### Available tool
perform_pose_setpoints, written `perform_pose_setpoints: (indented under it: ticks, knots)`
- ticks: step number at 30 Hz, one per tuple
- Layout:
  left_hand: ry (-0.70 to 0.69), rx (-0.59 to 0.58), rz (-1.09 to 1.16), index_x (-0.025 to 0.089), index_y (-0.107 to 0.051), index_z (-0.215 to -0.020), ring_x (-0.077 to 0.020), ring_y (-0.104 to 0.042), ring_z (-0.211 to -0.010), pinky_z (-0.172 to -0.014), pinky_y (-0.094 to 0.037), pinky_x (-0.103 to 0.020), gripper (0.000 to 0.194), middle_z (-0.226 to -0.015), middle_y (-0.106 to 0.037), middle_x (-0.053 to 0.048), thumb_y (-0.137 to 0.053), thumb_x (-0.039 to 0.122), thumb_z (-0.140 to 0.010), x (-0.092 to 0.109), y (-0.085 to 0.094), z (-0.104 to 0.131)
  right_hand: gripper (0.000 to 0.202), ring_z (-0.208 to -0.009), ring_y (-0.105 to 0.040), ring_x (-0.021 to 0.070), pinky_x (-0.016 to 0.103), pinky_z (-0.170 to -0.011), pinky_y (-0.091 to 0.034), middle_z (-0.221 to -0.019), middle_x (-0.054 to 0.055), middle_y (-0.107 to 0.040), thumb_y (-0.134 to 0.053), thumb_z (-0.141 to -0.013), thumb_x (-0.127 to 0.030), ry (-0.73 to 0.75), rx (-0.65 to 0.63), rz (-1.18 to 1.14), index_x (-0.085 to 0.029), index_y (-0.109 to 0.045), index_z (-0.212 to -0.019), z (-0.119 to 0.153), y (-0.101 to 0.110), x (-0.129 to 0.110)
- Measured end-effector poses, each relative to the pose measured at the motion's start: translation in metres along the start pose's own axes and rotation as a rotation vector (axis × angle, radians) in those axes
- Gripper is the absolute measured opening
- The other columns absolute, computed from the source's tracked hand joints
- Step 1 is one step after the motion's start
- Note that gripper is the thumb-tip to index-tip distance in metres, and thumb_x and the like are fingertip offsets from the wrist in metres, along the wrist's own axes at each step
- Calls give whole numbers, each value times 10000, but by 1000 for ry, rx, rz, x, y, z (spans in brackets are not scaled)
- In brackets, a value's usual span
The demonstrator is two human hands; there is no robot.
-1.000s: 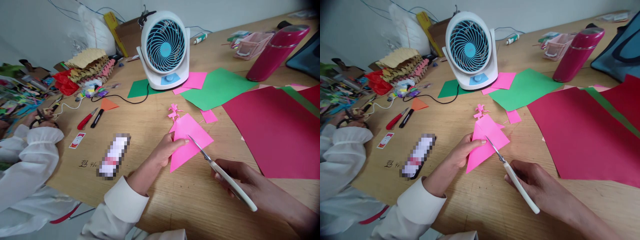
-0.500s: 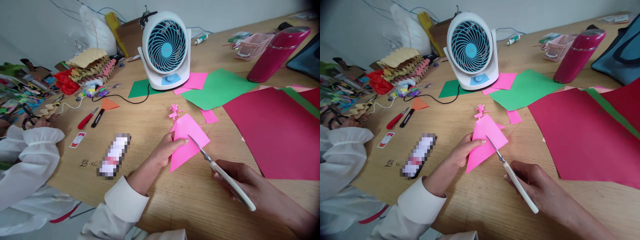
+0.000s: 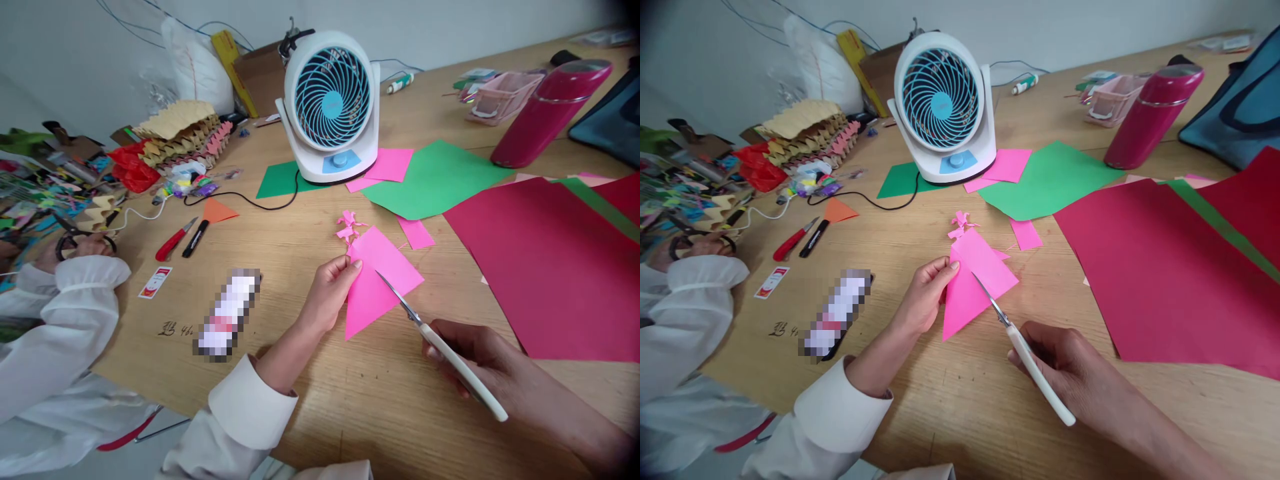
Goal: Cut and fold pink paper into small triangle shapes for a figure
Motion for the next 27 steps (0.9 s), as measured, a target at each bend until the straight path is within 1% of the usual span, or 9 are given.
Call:
perform_pose_setpoints:
  ticks: [3, 6, 9, 11, 15, 18, 20, 24, 27]
  knots:
    - [2, -6, -39, 169, -480, -642, -66, -309, -538, -504, -243, -201, 421, -592, -378, 63, -723, 494, -755, 0, 0, 0, 305, -638, -449, 142, 245, -526, -363, -676, -26, -462, -567, -890, -467, -47, -83, -32, -197, -572, -747, 0, -8, 3]
    - [16, -40, -63, 173, -452, -625, -66, -308, -535, -504, -246, -202, 457, -591, -368, 63, -725, 519, -746, -2, -1, 0, 280, -637, -424, 137, 247, -532, -349, -678, -33, -426, -567, -894, -448, -51, -94, -54, -200, -576, -766, 0, -10, 6]
    - [41, -72, -78, 169, -466, -629, -66, -322, -537, -516, -264, -204, 459, -597, -384, 59, -730, 528, -738, -6, -3, -1, 271, -632, -407, 135, 246, -534, -339, -670, -40, -384, -550, -909, -434, -46, -115, -41, -203, -584, -771, 0, -12, 7]
    - [48, -84, -83, 166, -478, -634, -67, -328, -540, -523, -269, -207, 450, -601, -390, 57, -727, 524, -744, -7, -3, -1, 280, -639, -417, 140, 245, -540, -351, -670, -35, -396, -555, -903, -446, -50, -102, -24, -205, -591, -765, 0, -10, 7]
    - [38, -105, -94, 165, -468, -626, -67, -317, -542, -521, -253, -211, 444, -600, -374, 56, -708, 509, -773, -5, -5, 0, 357, -642, -467, 162, 253, -538, -401, -671, -9, -487, -557, -867, -535, -42, -50, -21, -206, -601, -737, 0, -5, 3]
    - [46, -109, -95, 166, -465, -619, -66, -318, -539, -520, -248, -214, 456, -597, -375, 57, -719, 518, -759, -6, -5, 0, 396, -628, -488, 171, 259, -520, -417, -665, 4, -534, -568, -834, -584, -53, 2, -25, -207, -602, -713, 0, 0, 3]
    - [51, -113, -92, 166, -468, -620, -66, -322, -538, -520, -244, -215, 459, -597, -378, 57, -721, 524, -755, -7, -5, 0, 384, -621, -476, 166, 256, -512, -403, -656, -2, -518, -570, -841, -567, -48, -5, -20, -207, -604, -714, 0, -1, 3]
    - [44, -116, -94, 166, -463, -613, -65, -312, -531, -519, -219, -222, 463, -589, -368, 59, -718, 523, -758, -7, -6, 0, 321, -633, -442, 150, 254, -529, -368, -664, -23, -440, -555, -886, -488, -28, -78, -3, -205, -590, -738, 0, -8, 3]
    - [45, -107, -96, 167, -459, -607, -65, -303, -527, -519, -199, -229, 463, -583, -363, 60, -721, 519, -752, -7, -5, 1, 329, -628, -438, 145, 256, -533, -355, -663, -30, -417, -524, -907, -484, -41, -97, -2, -205, -566, -737, 0, -10, 1]
Point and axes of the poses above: each hand's wrist, its own z-axis away from the middle knuckle, its own y-axis out of the back of the hand, x = y × z, the point moved 10 cm from there along -z, towards the middle knuckle
